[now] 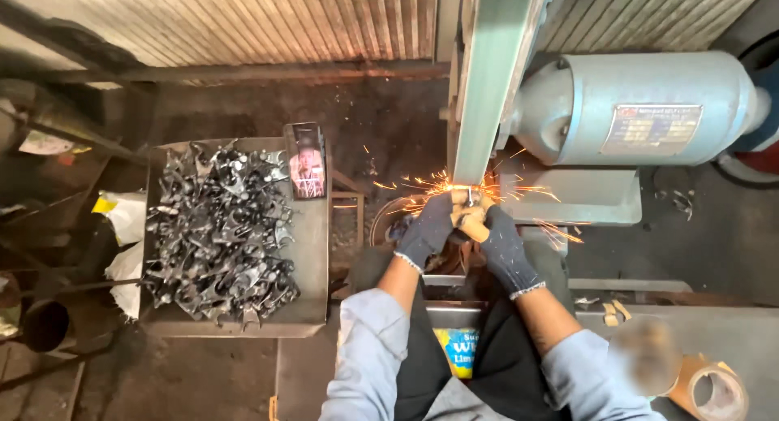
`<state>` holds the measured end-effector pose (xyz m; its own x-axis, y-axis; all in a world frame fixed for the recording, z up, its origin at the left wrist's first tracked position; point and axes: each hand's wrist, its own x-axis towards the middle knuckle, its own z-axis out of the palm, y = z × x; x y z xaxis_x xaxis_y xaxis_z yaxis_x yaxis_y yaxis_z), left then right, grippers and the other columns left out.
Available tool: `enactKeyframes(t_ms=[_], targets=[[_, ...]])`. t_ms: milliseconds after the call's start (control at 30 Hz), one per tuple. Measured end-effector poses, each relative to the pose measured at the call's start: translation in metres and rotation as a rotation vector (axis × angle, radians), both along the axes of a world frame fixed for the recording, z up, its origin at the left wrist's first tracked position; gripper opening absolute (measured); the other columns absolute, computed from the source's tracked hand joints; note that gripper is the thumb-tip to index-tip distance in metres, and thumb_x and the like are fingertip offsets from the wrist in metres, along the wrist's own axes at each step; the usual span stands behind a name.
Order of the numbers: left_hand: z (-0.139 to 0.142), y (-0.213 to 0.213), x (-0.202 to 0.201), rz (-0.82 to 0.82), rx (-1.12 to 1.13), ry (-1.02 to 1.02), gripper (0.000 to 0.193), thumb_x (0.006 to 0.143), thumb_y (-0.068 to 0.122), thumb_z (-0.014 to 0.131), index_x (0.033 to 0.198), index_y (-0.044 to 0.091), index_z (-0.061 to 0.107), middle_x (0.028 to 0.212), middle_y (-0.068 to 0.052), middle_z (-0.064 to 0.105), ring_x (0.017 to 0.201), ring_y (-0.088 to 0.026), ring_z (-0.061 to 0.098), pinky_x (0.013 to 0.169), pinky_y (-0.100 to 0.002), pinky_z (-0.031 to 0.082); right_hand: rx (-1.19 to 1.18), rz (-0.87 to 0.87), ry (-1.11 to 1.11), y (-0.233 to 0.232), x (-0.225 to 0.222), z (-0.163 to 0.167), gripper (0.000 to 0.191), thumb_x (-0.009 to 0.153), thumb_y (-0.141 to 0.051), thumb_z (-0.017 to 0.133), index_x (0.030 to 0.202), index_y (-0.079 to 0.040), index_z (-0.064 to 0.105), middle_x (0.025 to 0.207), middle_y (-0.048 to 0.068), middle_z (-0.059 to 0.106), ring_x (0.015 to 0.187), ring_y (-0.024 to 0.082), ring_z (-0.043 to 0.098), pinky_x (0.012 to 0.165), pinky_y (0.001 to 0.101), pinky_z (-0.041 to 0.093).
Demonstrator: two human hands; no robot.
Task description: The person sits at a bench grinder and grinds small metal workpieces against the spinning abrasive wheel, producing sparks, then places each finished piece onto a tray already piled with ground parts. They repeat this grind-and-place cycle throughout the episode while a phone plays video beside the tray.
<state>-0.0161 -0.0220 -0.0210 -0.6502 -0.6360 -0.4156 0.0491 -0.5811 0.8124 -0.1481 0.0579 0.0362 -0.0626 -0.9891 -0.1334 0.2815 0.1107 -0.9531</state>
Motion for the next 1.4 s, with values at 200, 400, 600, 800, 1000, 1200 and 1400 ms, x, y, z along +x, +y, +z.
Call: enactKeyframes(t_ms=[200, 400, 600, 800, 1000, 1200, 1400], targets=[[-0.032, -0.003, -0.003, 0.048, -0.266, -0.092, 0.028, 0.102, 0.013, 0.062, 0.121, -0.004, 0.072, 0.105, -0.008, 0.077, 0.095, -0.016, 0.071, 0.08, -0.031, 0.058, 0.534, -0.089, 0.263, -0.011, -0.003, -0.003, 0.048, 0.102, -0.042, 0.067, 0.112, 0.005, 0.067, 0.086, 0.01, 0.059, 0.071, 0.016, 0.05, 0.06, 0.0317, 0.039], [0.029, 0.026, 0.023, -0.166, -0.501, -0.036, 0.056, 0.081, 0.006, 0.082, 0.132, -0.001, 0.06, 0.114, -0.01, 0.074, 0.109, -0.015, 0.068, 0.096, -0.032, 0.054, 0.227, 0.011, -0.224, 0.016, -0.004, 0.038, 0.044, 0.084, -0.023, 0.062, 0.127, -0.019, 0.063, 0.101, -0.005, 0.068, 0.089, 0.003, 0.065, 0.073, 0.0219, 0.054], [0.037, 0.045, 0.029, -0.022, -0.531, -0.104, 0.078, 0.083, 0.011, 0.082, 0.148, 0.003, 0.04, 0.125, -0.006, 0.065, 0.118, -0.016, 0.061, 0.1, -0.032, 0.047, 0.378, 0.002, -0.236, 0.015, 0.002, 0.023, 0.024, 0.1, -0.018, 0.062, 0.118, -0.003, 0.067, 0.098, 0.004, 0.07, 0.082, 0.014, 0.065, 0.066, 0.0291, 0.05], [0.003, 0.021, 0.016, 0.064, -0.533, -0.228, 0.032, 0.088, 0.013, 0.061, 0.113, -0.006, 0.071, 0.095, -0.019, 0.077, 0.091, -0.024, 0.072, 0.082, -0.036, 0.054, 0.306, -0.096, -0.18, -0.009, 0.012, -0.002, 0.029, 0.101, -0.021, 0.062, 0.12, 0.0, 0.067, 0.102, 0.009, 0.07, 0.085, 0.016, 0.068, 0.075, 0.029, 0.055], [-0.004, 0.002, 0.019, 0.021, -0.575, -0.582, 0.032, 0.094, 0.024, 0.06, 0.102, -0.005, 0.07, 0.088, -0.023, 0.07, 0.079, -0.029, 0.069, 0.073, -0.038, 0.054, 0.53, -0.163, -0.155, -0.032, 0.008, -0.027, 0.027, 0.1, -0.021, 0.062, 0.117, 0.0, 0.065, 0.104, 0.009, 0.071, 0.089, 0.018, 0.068, 0.073, 0.034, 0.053], [-0.008, 0.014, 0.015, -0.034, -0.18, -0.055, 0.04, 0.093, 0.035, 0.075, 0.096, -0.005, 0.075, 0.087, -0.013, 0.075, 0.081, -0.019, 0.069, 0.076, -0.033, 0.055, 0.165, 0.239, 0.118, -0.003, -0.033, -0.058, 0.029, 0.089, -0.012, 0.063, 0.117, -0.006, 0.064, 0.111, 0.007, 0.071, 0.101, 0.015, 0.068, 0.09, 0.0268, 0.055], [-0.004, 0.021, -0.021, 0.204, 0.096, 0.295, 0.044, 0.087, 0.036, 0.075, 0.111, 0.0, 0.07, 0.096, -0.004, 0.075, 0.086, -0.018, 0.071, 0.076, -0.032, 0.057, 0.086, -0.007, -0.82, -0.023, -0.047, -0.086, 0.02, 0.11, -0.015, 0.067, 0.117, 0.003, 0.071, 0.095, 0.012, 0.069, 0.076, 0.024, 0.064, 0.059, 0.036, 0.051]])
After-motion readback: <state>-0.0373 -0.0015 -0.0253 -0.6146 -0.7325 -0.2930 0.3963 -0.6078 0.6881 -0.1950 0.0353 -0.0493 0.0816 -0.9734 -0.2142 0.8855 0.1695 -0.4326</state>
